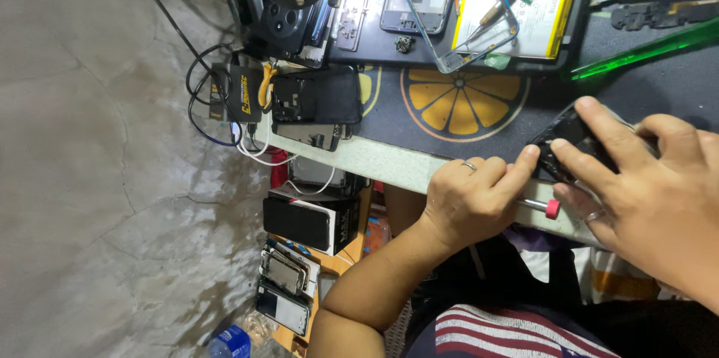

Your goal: The person uses a screwdriver to remove screws from the back of a disassembled mobile phone. They lift the back cover, set it aside, and continue unscrewing internal components while holding the phone body.

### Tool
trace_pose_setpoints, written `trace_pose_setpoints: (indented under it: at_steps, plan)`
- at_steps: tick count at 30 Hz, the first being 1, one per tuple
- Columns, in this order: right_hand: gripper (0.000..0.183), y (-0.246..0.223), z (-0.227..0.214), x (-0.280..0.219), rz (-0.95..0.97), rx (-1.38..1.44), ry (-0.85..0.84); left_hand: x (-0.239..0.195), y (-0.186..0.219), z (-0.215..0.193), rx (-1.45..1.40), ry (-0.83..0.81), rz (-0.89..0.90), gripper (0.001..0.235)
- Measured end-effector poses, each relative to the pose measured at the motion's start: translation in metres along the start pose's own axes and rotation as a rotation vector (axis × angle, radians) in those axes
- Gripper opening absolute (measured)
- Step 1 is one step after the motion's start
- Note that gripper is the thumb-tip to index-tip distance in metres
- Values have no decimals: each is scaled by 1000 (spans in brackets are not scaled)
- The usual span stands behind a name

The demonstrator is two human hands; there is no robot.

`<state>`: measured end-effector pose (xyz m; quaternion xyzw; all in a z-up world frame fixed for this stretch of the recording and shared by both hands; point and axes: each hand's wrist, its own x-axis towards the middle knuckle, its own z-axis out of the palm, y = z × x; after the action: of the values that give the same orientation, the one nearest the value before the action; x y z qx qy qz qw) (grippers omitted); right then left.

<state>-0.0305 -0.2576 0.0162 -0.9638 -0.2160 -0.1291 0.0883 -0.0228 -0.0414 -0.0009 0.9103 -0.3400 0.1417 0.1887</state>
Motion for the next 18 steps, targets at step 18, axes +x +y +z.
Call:
trace_pose_setpoints:
  at_steps: [18]
  plan:
    - [55, 8, 2, -3, -171, -163, -34, -16, 22, -91, -85, -428, -4, 26]
